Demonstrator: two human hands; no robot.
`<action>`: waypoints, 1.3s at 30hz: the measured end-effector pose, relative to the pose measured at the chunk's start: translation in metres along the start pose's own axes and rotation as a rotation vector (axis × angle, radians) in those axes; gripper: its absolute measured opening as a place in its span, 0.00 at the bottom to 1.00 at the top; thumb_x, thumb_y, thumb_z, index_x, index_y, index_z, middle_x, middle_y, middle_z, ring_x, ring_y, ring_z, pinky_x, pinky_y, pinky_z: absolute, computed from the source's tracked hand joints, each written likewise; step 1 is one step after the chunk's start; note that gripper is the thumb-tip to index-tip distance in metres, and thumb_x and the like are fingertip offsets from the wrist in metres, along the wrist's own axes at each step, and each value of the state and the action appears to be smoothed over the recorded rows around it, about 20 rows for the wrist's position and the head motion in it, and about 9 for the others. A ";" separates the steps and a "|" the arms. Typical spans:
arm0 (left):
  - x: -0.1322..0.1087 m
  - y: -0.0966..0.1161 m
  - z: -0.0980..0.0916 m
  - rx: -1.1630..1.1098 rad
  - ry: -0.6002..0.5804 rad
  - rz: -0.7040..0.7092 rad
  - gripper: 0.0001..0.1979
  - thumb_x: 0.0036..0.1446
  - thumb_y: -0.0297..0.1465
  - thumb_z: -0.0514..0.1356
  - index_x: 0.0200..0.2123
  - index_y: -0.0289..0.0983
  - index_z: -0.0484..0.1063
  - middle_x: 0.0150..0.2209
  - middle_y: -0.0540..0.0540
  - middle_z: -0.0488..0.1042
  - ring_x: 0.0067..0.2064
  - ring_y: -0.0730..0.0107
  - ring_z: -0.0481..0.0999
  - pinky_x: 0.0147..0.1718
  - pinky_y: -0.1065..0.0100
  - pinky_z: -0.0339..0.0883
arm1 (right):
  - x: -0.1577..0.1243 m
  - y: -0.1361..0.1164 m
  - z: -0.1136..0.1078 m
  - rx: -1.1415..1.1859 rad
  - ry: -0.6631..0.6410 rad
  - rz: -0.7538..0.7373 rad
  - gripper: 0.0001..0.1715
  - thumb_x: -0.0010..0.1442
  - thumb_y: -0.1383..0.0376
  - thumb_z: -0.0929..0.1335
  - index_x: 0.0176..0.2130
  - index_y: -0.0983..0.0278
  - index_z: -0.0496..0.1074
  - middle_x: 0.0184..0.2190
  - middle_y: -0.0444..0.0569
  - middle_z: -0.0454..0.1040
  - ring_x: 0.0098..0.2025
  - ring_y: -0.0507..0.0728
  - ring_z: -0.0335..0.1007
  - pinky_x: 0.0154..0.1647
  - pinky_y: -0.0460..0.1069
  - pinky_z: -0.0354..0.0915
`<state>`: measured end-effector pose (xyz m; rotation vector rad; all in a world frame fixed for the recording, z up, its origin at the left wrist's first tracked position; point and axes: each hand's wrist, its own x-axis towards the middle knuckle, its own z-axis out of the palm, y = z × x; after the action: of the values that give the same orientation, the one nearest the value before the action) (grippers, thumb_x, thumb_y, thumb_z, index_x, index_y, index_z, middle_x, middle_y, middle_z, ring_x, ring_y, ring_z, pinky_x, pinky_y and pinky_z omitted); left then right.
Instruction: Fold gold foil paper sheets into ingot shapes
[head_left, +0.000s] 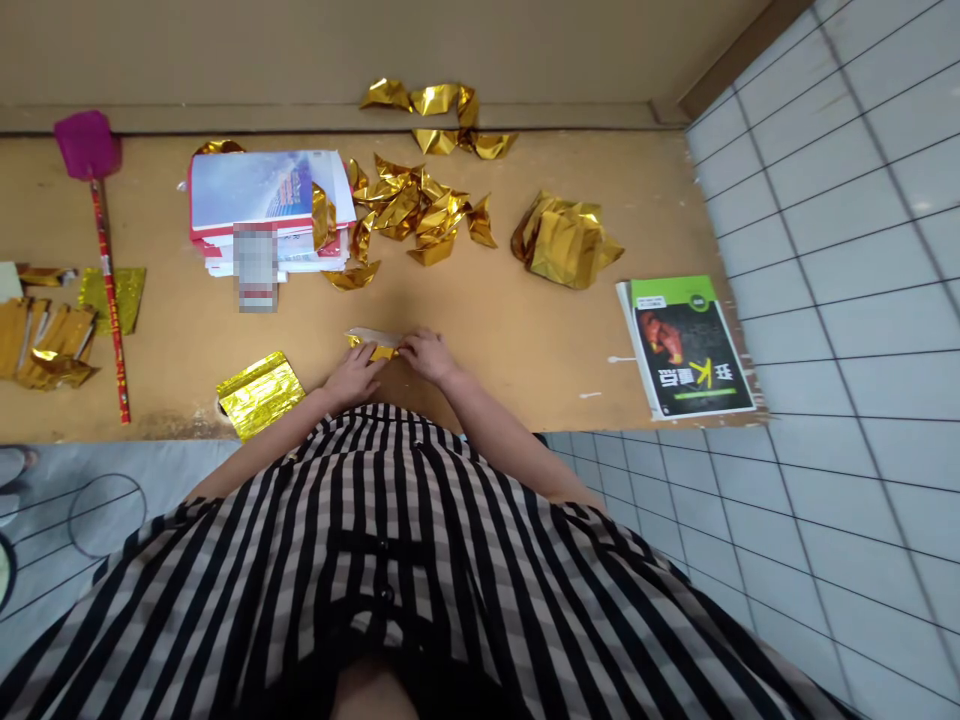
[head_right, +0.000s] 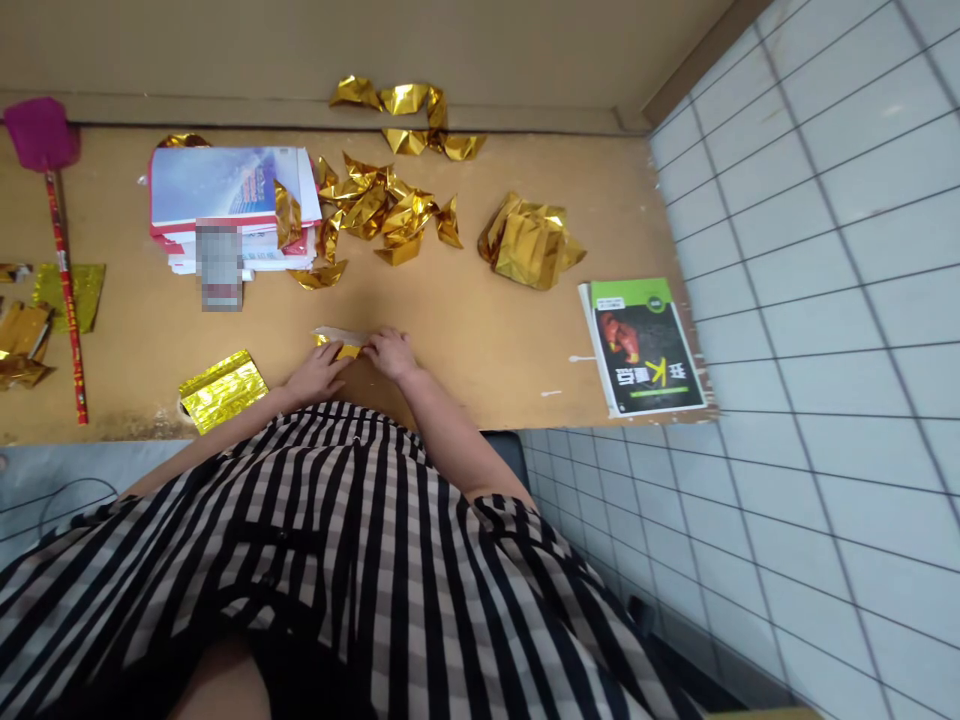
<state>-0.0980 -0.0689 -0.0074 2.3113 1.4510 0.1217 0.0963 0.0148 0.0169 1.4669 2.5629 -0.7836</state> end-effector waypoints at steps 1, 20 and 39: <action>0.000 -0.001 0.001 0.002 0.001 0.010 0.28 0.61 0.33 0.58 0.63 0.38 0.62 0.65 0.33 0.60 0.66 0.47 0.60 0.63 0.45 0.57 | 0.000 -0.002 -0.001 -0.003 0.001 0.017 0.16 0.69 0.60 0.62 0.45 0.62 0.78 0.47 0.56 0.74 0.52 0.63 0.67 0.53 0.57 0.57; 0.002 0.001 -0.002 0.095 -0.066 0.017 0.28 0.64 0.38 0.57 0.66 0.40 0.60 0.67 0.31 0.59 0.67 0.45 0.60 0.62 0.44 0.56 | 0.006 0.002 0.029 0.012 0.233 0.111 0.17 0.63 0.54 0.68 0.45 0.64 0.72 0.44 0.59 0.75 0.49 0.66 0.69 0.49 0.57 0.60; 0.002 0.001 -0.001 0.074 -0.054 0.014 0.26 0.64 0.38 0.57 0.64 0.39 0.63 0.67 0.31 0.59 0.67 0.46 0.60 0.63 0.44 0.57 | 0.017 0.017 0.014 0.035 0.184 0.243 0.13 0.63 0.53 0.68 0.37 0.60 0.74 0.39 0.53 0.76 0.46 0.63 0.69 0.44 0.55 0.56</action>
<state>-0.0963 -0.0677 -0.0066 2.3651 1.4353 0.0102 0.0992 0.0288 -0.0072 1.8974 2.4360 -0.6914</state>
